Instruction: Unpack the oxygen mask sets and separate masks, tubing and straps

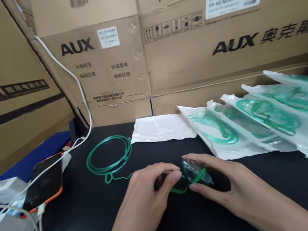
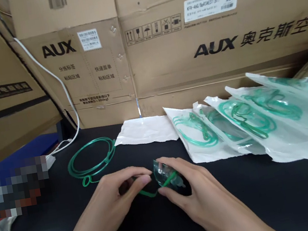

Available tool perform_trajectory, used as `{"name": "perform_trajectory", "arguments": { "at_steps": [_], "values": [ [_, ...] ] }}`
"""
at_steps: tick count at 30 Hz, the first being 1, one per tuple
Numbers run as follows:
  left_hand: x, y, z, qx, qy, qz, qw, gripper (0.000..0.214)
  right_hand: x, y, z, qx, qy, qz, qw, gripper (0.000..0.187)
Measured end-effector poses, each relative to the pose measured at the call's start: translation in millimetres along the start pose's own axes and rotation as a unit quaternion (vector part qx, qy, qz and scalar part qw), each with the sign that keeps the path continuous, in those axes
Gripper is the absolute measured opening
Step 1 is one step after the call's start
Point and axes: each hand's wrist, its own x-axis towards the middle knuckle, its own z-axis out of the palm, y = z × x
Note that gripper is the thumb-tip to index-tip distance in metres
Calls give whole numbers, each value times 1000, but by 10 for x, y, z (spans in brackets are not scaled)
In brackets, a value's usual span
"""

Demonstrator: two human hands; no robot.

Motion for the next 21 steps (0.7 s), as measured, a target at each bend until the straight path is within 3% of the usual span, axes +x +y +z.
{"name": "perform_trajectory", "arguments": {
  "at_steps": [5, 10, 17, 21],
  "values": [
    [-127, -223, -525, 153, 117, -59, 980, 33, 10, 44, -86, -35, 2, 4, 999, 47],
    [-273, -498, -922, 252, 83, -141, 954, 28, 25, 97, -82, -37, 10, 15, 999, 48],
    [-242, -753, -958, 251, 60, -153, 954, 20, 26, 136, -68, -26, 0, 32, 999, 50],
    [-243, -679, -974, 197, 0, -110, 974, 25, 58, 117, -90, -17, 25, 42, 999, 47]
  ]
}}
